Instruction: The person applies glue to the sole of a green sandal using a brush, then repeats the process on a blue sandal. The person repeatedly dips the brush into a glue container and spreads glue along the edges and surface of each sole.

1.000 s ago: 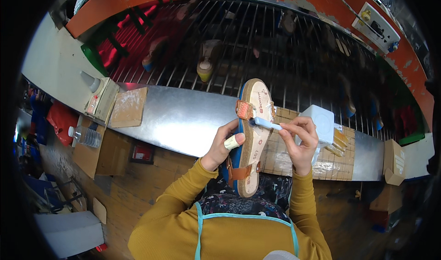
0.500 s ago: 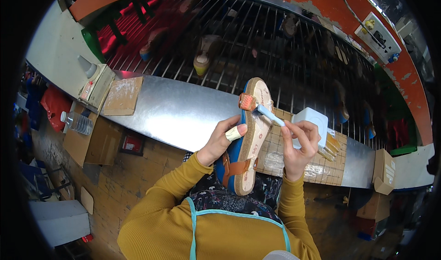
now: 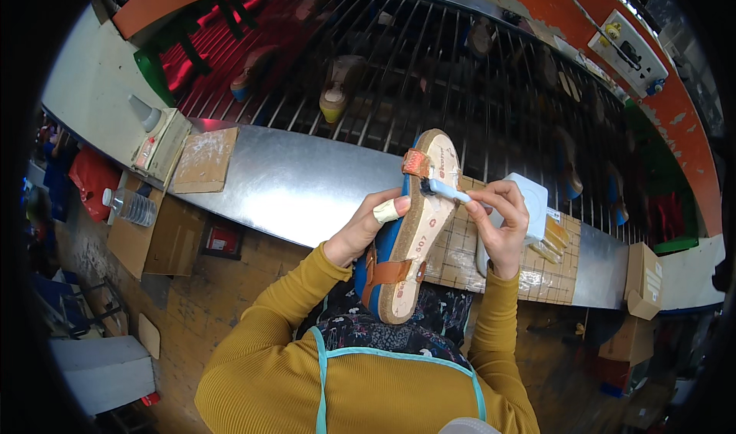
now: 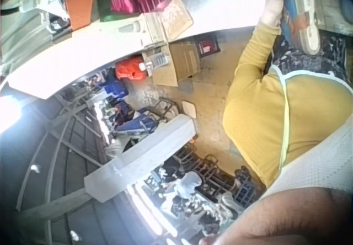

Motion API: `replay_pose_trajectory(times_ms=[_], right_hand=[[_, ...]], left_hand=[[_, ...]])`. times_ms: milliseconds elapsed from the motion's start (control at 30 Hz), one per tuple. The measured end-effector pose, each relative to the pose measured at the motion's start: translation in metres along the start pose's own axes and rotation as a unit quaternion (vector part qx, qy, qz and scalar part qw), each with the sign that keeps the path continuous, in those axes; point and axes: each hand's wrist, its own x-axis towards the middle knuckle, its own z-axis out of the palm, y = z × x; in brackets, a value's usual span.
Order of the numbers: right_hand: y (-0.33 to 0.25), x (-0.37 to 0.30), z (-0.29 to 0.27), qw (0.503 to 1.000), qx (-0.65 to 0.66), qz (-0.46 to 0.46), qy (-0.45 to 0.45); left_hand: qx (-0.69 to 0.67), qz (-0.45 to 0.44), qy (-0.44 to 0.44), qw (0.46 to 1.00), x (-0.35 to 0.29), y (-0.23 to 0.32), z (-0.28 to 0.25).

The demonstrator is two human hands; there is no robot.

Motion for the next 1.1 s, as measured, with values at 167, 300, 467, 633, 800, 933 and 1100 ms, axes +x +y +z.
replay_pose_trajectory(times_ms=[167, 300, 467, 633, 800, 933, 1100], right_hand=[[0.009, -0.016, 0.003, 1.000, -0.017, -0.017, 0.015], [0.010, -0.028, 0.007, 0.998, -0.047, -0.033, 0.027], [0.011, -0.042, 0.012, 0.995, -0.066, -0.042, 0.058], [0.009, -0.052, 0.017, 0.993, -0.081, -0.051, 0.069], [0.002, -0.057, 0.020, 0.991, -0.095, -0.064, 0.069], [0.001, -0.060, 0.020, 0.990, -0.106, -0.073, 0.059], [-0.004, -0.063, 0.017, 0.988, -0.116, -0.088, 0.050]], left_hand=[[-0.037, -0.023, 0.005, 0.999, 0.003, -0.003, 0.002], [-0.038, -0.035, 0.006, 0.999, 0.005, -0.011, -0.003], [-0.057, -0.049, 0.011, 0.997, 0.008, -0.012, -0.003], [-0.065, -0.037, 0.011, 0.997, 0.008, -0.006, -0.001], [-0.082, -0.023, 0.014, 0.996, 0.011, -0.004, -0.002], [-0.085, -0.005, 0.053, 0.995, 0.013, 0.001, 0.004], [-0.081, -0.004, 0.045, 0.996, 0.013, 0.001, 0.000]])
